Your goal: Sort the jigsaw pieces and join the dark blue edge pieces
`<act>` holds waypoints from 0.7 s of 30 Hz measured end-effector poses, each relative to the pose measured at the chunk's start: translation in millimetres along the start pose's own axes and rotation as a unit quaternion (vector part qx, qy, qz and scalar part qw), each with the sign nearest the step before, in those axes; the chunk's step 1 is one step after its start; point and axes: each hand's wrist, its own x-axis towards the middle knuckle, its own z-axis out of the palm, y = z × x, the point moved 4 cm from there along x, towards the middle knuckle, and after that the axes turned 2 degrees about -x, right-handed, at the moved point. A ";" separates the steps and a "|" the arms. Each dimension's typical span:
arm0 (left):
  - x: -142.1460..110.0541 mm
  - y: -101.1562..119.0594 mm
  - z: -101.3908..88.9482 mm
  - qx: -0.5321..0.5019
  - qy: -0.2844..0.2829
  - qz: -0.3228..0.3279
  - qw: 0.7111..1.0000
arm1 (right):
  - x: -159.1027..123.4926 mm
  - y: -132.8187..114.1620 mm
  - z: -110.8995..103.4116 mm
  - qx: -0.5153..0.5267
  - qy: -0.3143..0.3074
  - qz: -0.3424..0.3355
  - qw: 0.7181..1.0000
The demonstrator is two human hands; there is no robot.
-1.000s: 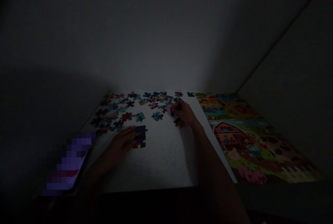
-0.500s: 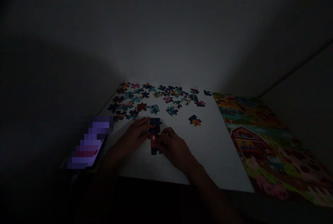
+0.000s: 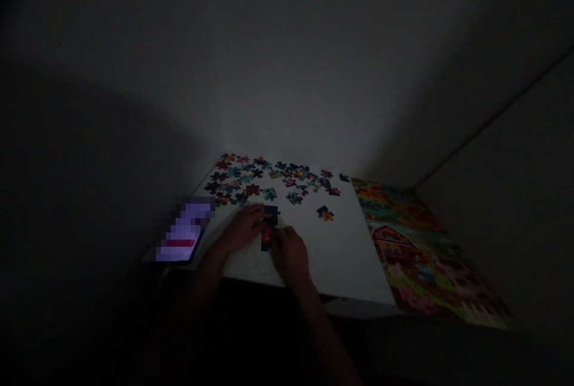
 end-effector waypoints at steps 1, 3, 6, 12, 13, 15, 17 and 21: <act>0.1 0.1 -0.1 0.000 0.003 0.000 1.000 | -1.1 -2.2 -0.2 -0.003 0.001 0.003 1.000; -0.5 1.3 -1.1 0.002 0.007 0.001 1.000 | -2.8 -7.2 -1.4 -0.005 0.002 0.003 1.000; -2.6 5.5 -4.4 0.008 0.011 0.010 1.000 | -4.2 -13.6 -4.9 -0.016 0.003 0.010 1.000; -5.3 10.7 -11.1 0.016 0.006 0.021 1.000 | -8.9 -16.8 -12.2 0.012 0.020 0.003 1.000; -5.5 10.4 -11.6 0.016 0.006 0.021 1.000 | -10.0 -14.2 -14.1 0.030 0.035 0.021 0.999; -6.3 9.3 -11.9 0.015 0.002 0.024 1.000 | -11.9 -8.6 -16.4 0.062 0.049 0.055 0.995; -7.2 8.3 -11.6 0.013 -0.005 0.030 0.999 | -12.6 -5.1 -16.2 0.082 0.038 0.064 0.994; -7.7 6.7 -10.6 0.011 -0.018 0.040 0.999 | -15.9 6.0 -15.3 0.158 0.079 0.065 0.982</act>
